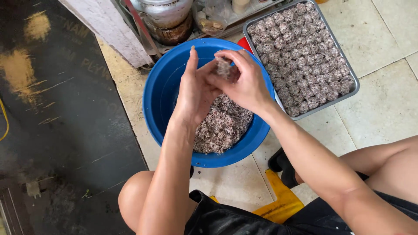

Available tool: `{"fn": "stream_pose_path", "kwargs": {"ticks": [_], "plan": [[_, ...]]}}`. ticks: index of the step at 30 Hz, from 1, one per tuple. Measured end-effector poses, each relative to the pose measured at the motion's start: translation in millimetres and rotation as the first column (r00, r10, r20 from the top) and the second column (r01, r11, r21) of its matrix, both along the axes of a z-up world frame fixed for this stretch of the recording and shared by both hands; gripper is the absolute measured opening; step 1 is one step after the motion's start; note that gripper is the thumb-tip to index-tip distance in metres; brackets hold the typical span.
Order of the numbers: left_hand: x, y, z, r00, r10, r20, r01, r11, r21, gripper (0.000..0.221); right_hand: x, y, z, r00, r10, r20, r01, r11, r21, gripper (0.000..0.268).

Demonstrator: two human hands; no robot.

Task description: Hand-forming small balls of food mixture and arranging them onto a metal tray.

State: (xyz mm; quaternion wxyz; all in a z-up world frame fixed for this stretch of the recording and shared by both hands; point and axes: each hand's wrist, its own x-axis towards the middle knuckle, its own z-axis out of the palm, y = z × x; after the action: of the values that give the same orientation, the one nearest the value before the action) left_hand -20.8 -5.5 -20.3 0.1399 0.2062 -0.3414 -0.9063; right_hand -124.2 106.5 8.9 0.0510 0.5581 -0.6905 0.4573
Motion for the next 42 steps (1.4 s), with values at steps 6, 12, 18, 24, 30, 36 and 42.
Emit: {"fn": "stream_pose_path", "kwargs": {"ticks": [6, 12, 18, 24, 30, 36, 42], "plan": [[8.7, -4.4, -4.9, 0.996, 0.051, 0.072, -0.039, 0.987, -0.156, 0.066, -14.6, -6.4, -30.3, 0.733, 0.180, 0.656, -0.072, 0.979, -0.189, 0.038], [12.0, 7.7, -8.0, 0.989, 0.116, 0.095, -0.072, 0.924, -0.374, 0.037, -3.2, -15.3, -33.9, 0.835, -0.123, 0.536, 0.148, 0.989, -0.004, 0.054], [20.6, 14.0, 31.2, 0.961, 0.099, 0.257, -0.024, 0.959, -0.282, 0.032, -1.4, -15.7, -25.8, 0.844, -0.154, 0.514, 0.160, 0.987, 0.033, 0.051], [11.8, 9.1, -1.5, 0.973, 0.216, 0.086, -0.162, 0.896, -0.414, 0.032, 1.9, -14.3, -20.6, 0.540, 0.021, 0.841, -0.018, 1.000, -0.013, 0.046], [10.8, 1.9, -8.3, 0.929, 0.364, 0.072, -0.304, 0.858, -0.413, 0.025, 7.8, -8.2, -17.5, 0.508, 0.068, 0.859, -0.090, 0.996, -0.025, 0.042], [18.8, -12.8, -9.6, 0.916, 0.400, 0.038, -0.365, 0.869, -0.335, 0.018, -19.3, 3.6, -30.6, -0.129, 0.159, 0.979, 0.017, 0.987, -0.158, 0.043], [24.4, -9.1, 11.7, 0.938, 0.347, 0.023, -0.331, 0.912, -0.244, 0.020, -4.0, 2.8, -18.6, -0.328, 0.142, 0.934, 0.114, 0.987, -0.110, 0.028]]}}
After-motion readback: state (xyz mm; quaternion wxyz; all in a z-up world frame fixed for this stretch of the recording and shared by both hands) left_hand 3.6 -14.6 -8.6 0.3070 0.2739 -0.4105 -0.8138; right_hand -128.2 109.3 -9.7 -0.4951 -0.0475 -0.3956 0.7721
